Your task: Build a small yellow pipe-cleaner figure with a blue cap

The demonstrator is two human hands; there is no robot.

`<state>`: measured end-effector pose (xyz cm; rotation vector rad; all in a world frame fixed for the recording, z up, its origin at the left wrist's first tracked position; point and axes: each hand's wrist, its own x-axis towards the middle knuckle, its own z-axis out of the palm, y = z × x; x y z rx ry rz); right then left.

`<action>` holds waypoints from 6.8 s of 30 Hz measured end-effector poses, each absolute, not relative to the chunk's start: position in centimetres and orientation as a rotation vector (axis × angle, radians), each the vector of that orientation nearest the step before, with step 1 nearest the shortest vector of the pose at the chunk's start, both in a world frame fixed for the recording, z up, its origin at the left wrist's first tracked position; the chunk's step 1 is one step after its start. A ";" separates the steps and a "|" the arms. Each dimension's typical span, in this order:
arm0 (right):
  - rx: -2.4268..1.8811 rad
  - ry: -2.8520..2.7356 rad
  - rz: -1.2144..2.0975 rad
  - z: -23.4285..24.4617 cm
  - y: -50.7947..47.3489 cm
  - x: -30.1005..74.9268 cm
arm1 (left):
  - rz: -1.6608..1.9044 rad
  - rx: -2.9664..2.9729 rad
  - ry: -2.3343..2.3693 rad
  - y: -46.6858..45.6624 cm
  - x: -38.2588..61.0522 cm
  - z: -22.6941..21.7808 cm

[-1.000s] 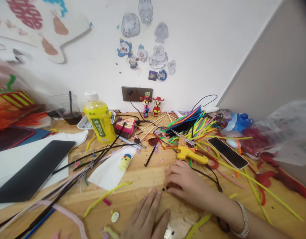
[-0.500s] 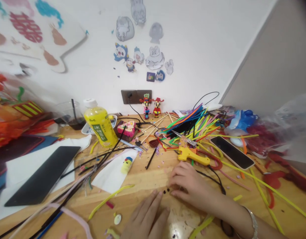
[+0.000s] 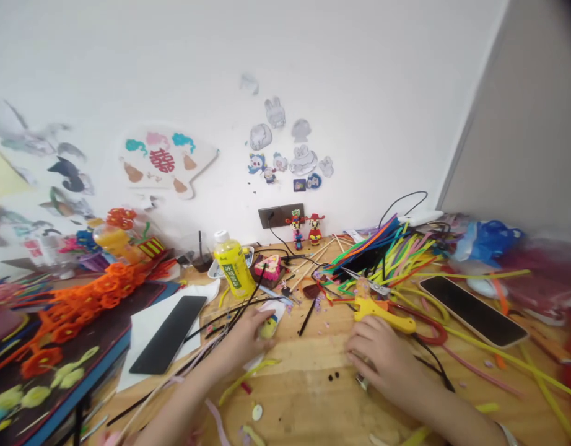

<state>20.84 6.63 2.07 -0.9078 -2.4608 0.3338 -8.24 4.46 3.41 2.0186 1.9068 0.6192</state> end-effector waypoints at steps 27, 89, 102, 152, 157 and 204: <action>-0.933 -2.704 0.090 1.3 5.5 18.8 | 1.076 1.583 1.430 2.0 -0.4 0.3; -0.740 -2.246 0.153 1.2 4.0 17.7 | 1.042 2.006 1.601 -0.3 2.2 -0.2; -0.808 -2.467 0.182 1.5 3.7 18.2 | 0.856 2.041 1.893 0.5 0.3 1.0; -0.947 -2.710 0.092 0.5 4.1 20.0 | 0.947 1.753 1.808 0.8 -1.2 0.6; -0.958 -2.719 0.023 0.5 3.9 20.0 | 0.934 1.775 1.816 0.7 -1.1 0.7; -0.864 -2.768 -0.077 0.8 3.7 20.2 | 0.915 1.818 1.801 0.7 -1.1 0.9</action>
